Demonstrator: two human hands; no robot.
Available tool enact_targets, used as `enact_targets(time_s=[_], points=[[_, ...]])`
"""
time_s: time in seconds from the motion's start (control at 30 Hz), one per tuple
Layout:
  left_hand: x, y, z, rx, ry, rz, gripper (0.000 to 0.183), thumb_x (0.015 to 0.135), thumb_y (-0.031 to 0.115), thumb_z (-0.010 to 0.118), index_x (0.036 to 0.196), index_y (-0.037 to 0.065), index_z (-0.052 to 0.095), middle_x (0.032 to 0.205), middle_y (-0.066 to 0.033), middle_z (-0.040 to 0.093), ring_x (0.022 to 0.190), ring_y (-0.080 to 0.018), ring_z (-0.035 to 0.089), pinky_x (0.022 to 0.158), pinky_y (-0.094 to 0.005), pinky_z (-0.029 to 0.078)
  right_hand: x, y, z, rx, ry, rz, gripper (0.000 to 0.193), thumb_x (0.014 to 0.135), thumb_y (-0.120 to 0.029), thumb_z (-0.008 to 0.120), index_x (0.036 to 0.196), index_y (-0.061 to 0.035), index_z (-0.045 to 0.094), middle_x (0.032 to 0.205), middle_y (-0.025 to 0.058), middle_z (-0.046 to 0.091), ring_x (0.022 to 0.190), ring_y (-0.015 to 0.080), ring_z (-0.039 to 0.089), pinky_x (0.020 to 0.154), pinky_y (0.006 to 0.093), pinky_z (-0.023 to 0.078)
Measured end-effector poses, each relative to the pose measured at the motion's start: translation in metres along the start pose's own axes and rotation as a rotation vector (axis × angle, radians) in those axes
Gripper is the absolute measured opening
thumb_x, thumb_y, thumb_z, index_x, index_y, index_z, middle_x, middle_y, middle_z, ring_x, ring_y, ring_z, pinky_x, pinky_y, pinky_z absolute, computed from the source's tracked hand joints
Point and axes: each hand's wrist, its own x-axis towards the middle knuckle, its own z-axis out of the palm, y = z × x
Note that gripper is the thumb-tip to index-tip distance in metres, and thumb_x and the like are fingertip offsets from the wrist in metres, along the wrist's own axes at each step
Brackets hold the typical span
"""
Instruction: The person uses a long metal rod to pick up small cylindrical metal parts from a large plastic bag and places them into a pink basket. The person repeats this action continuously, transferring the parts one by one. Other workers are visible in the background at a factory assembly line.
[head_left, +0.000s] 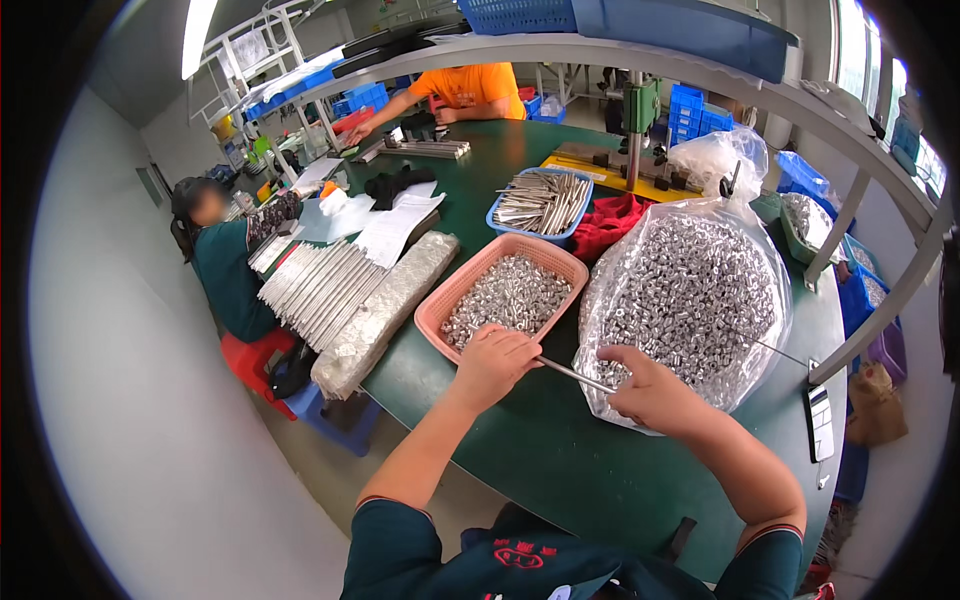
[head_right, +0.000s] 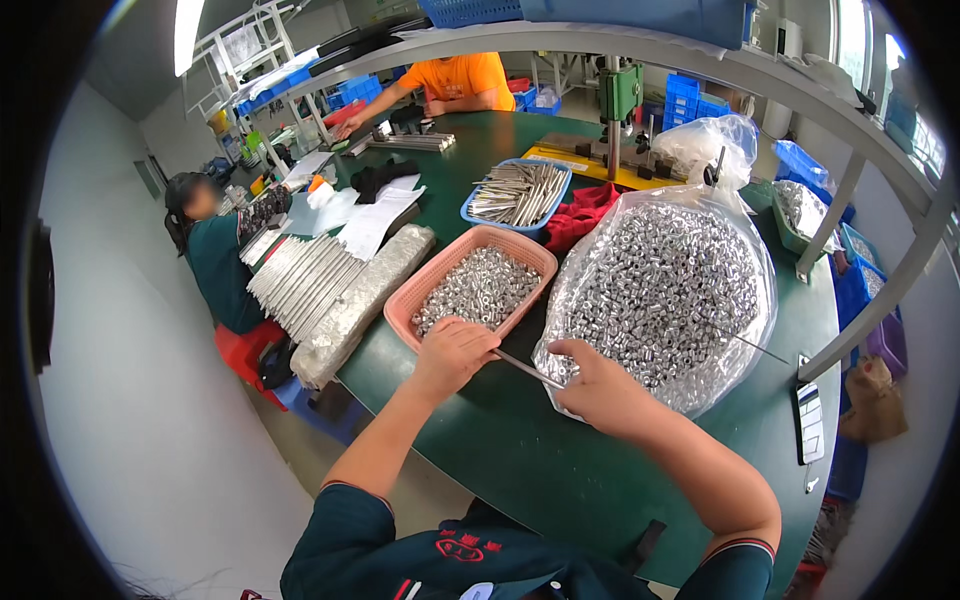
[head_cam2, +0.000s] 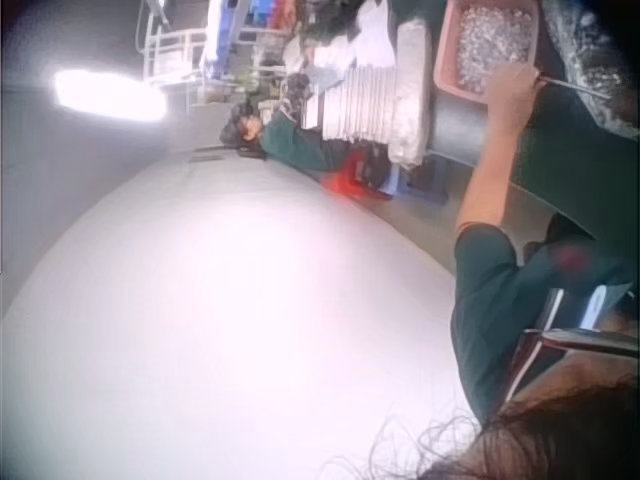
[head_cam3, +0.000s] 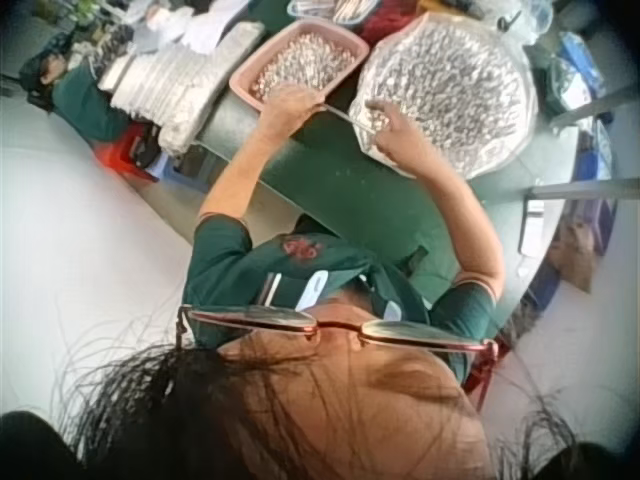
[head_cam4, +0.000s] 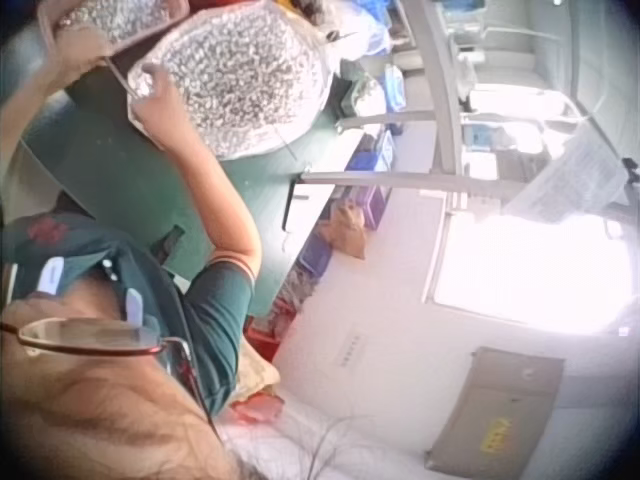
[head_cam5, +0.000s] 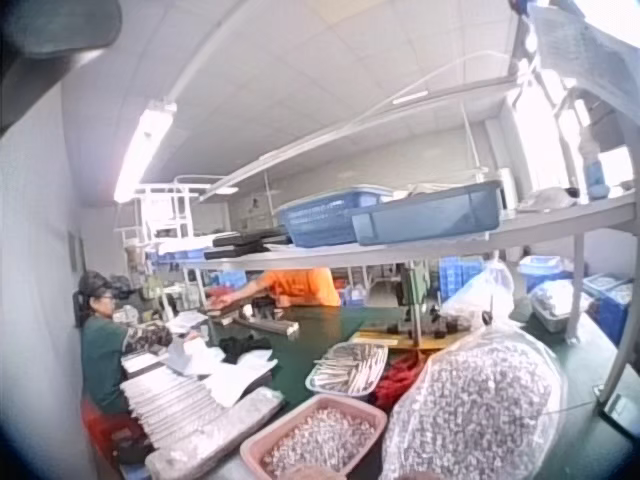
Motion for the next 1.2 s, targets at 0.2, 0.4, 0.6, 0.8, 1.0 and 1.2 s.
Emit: enact_targets(time_s=[0.2,0.4,0.6,0.8,1.0,1.2], points=[[-0.020,-0.029,-0.001,0.108,-0.026,-0.261,0.008,0.078,0.014,0.066,0.085,0.011,0.067,0.086,-0.0026,0.068,0.085,-0.0209,0.064,0.080,-0.0358,0.045,-0.075,0.026,-0.032,0.347,0.008,0.074,0.053,0.080,-0.003,0.059,0.131,0.0006,0.043,0.057,-0.0050,0.045,0.048,0.0044,0.040,0.043,0.0225,0.027],[-0.025,-0.036,-0.002,0.071,-0.225,-0.595,0.010,0.081,0.016,0.062,0.080,0.008,0.069,0.083,-0.0087,0.069,0.079,-0.0286,0.064,0.073,-0.0419,0.048,-0.152,0.100,-0.040,0.788,0.223,-0.099,0.051,0.079,-0.008,0.068,0.122,0.0074,0.047,0.055,-0.0021,0.044,0.045,0.0048,0.038,0.042,0.0212,0.025],[-0.010,-0.021,-0.005,0.154,-0.246,-0.687,0.013,0.085,0.016,0.060,0.087,0.006,0.069,0.085,-0.0102,0.069,0.079,-0.0297,0.064,0.073,-0.0416,0.049,-0.155,0.143,-0.003,0.924,0.383,-0.004,0.015,0.088,-0.014,0.063,0.090,-0.0033,0.052,0.060,-0.0035,0.042,0.047,0.0035,0.036,0.040,0.0209,0.025],[0.048,0.042,0.009,-0.173,0.027,-0.356,0.010,0.083,0.009,0.064,0.091,0.003,0.067,0.087,-0.0117,0.068,0.082,-0.0305,0.064,0.075,-0.0388,0.050,-0.139,0.168,0.012,0.873,0.488,0.234,0.021,0.094,-0.019,0.058,0.081,-0.0077,0.047,0.061,-0.0070,0.038,0.048,0.0013,0.031,0.041,0.0194,0.023],[0.082,0.100,0.060,-0.425,-0.250,-0.214,0.019,0.082,0.010,0.067,0.100,0.005,0.066,0.095,-0.0106,0.066,0.087,-0.0265,0.063,0.077,-0.0359,0.050,-0.150,0.178,0.018,0.780,0.526,0.259,0.022,0.093,-0.023,0.059,0.081,-0.0070,0.050,0.062,-0.0066,0.040,0.050,0.0019,0.035,0.044,0.0194,0.028],[0.076,0.123,0.085,-0.237,-0.485,-0.086,0.048,0.074,0.019,0.075,0.117,0.010,0.057,0.109,-0.0095,0.056,0.097,-0.0288,0.057,0.082,-0.0391,0.048,-0.152,0.187,0.021,0.804,0.553,0.206,0.021,0.092,-0.023,0.059,0.082,-0.0068,0.052,0.064,-0.0066,0.043,0.052,0.0018,0.037,0.045,0.0200,0.030]])
